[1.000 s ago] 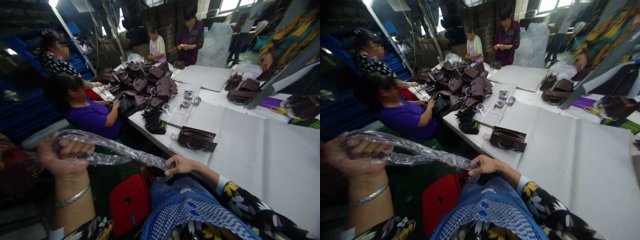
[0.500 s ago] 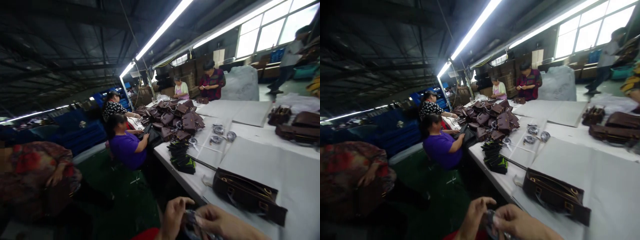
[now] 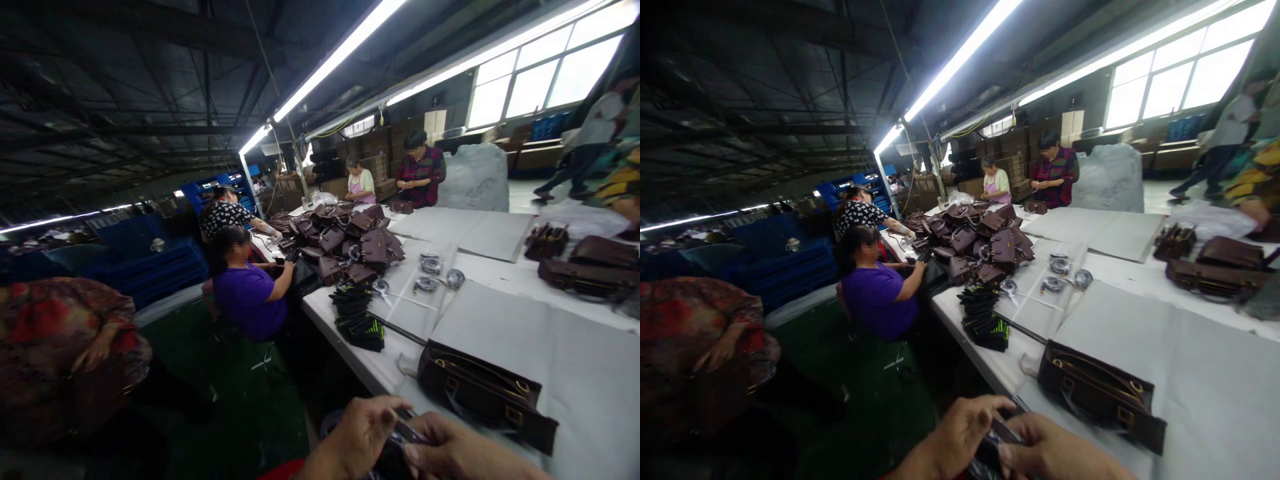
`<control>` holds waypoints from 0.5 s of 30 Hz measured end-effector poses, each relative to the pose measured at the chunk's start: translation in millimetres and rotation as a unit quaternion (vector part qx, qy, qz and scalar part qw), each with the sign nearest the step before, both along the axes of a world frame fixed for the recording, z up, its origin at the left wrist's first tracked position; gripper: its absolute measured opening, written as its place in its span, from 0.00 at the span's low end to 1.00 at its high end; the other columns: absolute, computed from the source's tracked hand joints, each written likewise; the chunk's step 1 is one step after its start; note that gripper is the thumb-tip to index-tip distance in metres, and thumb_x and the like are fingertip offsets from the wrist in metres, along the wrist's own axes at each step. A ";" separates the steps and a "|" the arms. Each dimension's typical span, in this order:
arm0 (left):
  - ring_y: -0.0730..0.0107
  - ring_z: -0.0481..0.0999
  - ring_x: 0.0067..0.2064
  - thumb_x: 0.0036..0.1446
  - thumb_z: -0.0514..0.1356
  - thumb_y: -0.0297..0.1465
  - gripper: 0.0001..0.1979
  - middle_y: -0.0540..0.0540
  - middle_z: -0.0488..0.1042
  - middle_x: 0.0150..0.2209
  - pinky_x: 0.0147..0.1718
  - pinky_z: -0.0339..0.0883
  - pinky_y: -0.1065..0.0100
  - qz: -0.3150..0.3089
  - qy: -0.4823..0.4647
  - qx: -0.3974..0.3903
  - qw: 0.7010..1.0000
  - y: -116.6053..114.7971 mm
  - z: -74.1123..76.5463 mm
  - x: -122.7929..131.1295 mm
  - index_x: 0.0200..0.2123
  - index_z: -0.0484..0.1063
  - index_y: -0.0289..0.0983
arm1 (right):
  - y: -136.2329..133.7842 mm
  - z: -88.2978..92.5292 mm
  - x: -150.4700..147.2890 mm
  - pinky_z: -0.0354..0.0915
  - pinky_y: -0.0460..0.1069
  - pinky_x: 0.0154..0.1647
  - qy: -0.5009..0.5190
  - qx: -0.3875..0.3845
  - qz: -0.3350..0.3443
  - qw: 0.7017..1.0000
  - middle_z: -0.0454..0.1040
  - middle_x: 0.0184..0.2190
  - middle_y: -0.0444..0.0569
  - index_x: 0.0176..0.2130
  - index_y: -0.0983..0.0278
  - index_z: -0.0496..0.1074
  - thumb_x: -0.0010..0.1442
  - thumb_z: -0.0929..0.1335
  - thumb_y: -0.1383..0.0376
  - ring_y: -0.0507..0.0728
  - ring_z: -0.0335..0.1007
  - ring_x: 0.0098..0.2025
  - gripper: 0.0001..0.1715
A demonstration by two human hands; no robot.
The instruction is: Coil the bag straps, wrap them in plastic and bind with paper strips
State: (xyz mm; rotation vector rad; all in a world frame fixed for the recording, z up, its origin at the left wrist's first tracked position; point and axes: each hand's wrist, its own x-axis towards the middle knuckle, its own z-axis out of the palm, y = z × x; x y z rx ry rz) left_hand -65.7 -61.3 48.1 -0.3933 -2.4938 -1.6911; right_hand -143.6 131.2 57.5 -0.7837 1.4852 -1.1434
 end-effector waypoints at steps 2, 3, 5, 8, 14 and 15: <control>0.67 0.74 0.33 0.62 0.49 0.52 0.29 0.43 0.78 0.34 0.32 0.65 0.70 -0.031 -0.040 0.043 0.998 14.3 -0.1 -6.2 0.47 0.78 0.35 | 1.6 0.5 -5.8 0.55 0.41 0.18 -0.002 -0.007 0.021 1.000 0.68 0.19 0.42 0.33 0.67 0.70 0.55 0.69 0.42 0.46 0.59 0.16 0.29; 0.71 0.70 0.28 0.60 0.53 0.52 0.28 0.46 0.76 0.29 0.28 0.62 0.72 -0.006 -0.055 0.064 0.996 13.7 -0.7 -9.3 0.45 0.78 0.34 | 6.0 -1.3 -9.3 0.57 0.41 0.19 -0.009 -0.014 0.030 0.999 0.70 0.20 0.43 0.36 0.68 0.71 0.56 0.69 0.44 0.46 0.61 0.16 0.28; 0.77 0.61 0.23 0.55 0.60 0.50 0.27 0.51 0.68 0.22 0.22 0.53 0.74 0.075 -0.081 0.117 0.987 0.0 -2.1 -14.5 0.45 0.77 0.33 | 19.6 -7.5 -16.7 0.61 0.43 0.25 -0.019 -0.033 0.033 0.999 0.72 0.23 0.45 0.39 0.68 0.71 0.58 0.69 0.47 0.48 0.66 0.21 0.26; 0.79 0.55 0.21 0.56 0.60 0.49 0.26 0.55 0.62 0.20 0.20 0.49 0.75 0.171 -0.084 0.183 0.964 -32.7 -6.4 -21.7 0.47 0.76 0.34 | 41.2 -15.4 -25.6 0.64 0.44 0.30 -0.014 -0.034 0.012 0.999 0.73 0.25 0.46 0.36 0.69 0.71 0.58 0.70 0.49 0.49 0.69 0.26 0.25; 0.69 0.72 0.34 0.62 0.51 0.49 0.26 0.44 0.75 0.33 0.33 0.64 0.71 0.051 -0.088 0.068 0.993 -33.1 -15.4 -37.2 0.43 0.77 0.34 | 41.1 1.8 -34.8 0.62 0.41 0.24 -0.012 -0.011 -0.069 0.997 0.69 0.24 0.41 0.35 0.68 0.72 0.56 0.70 0.47 0.46 0.65 0.22 0.25; 0.70 0.71 0.32 0.63 0.49 0.49 0.27 0.45 0.75 0.31 0.32 0.63 0.71 -0.014 -0.107 0.060 0.992 -23.3 -14.7 -37.7 0.40 0.76 0.33 | 37.8 7.1 -35.2 0.62 0.41 0.23 -0.007 -0.010 -0.067 0.998 0.70 0.24 0.41 0.34 0.68 0.72 0.57 0.70 0.48 0.45 0.64 0.21 0.25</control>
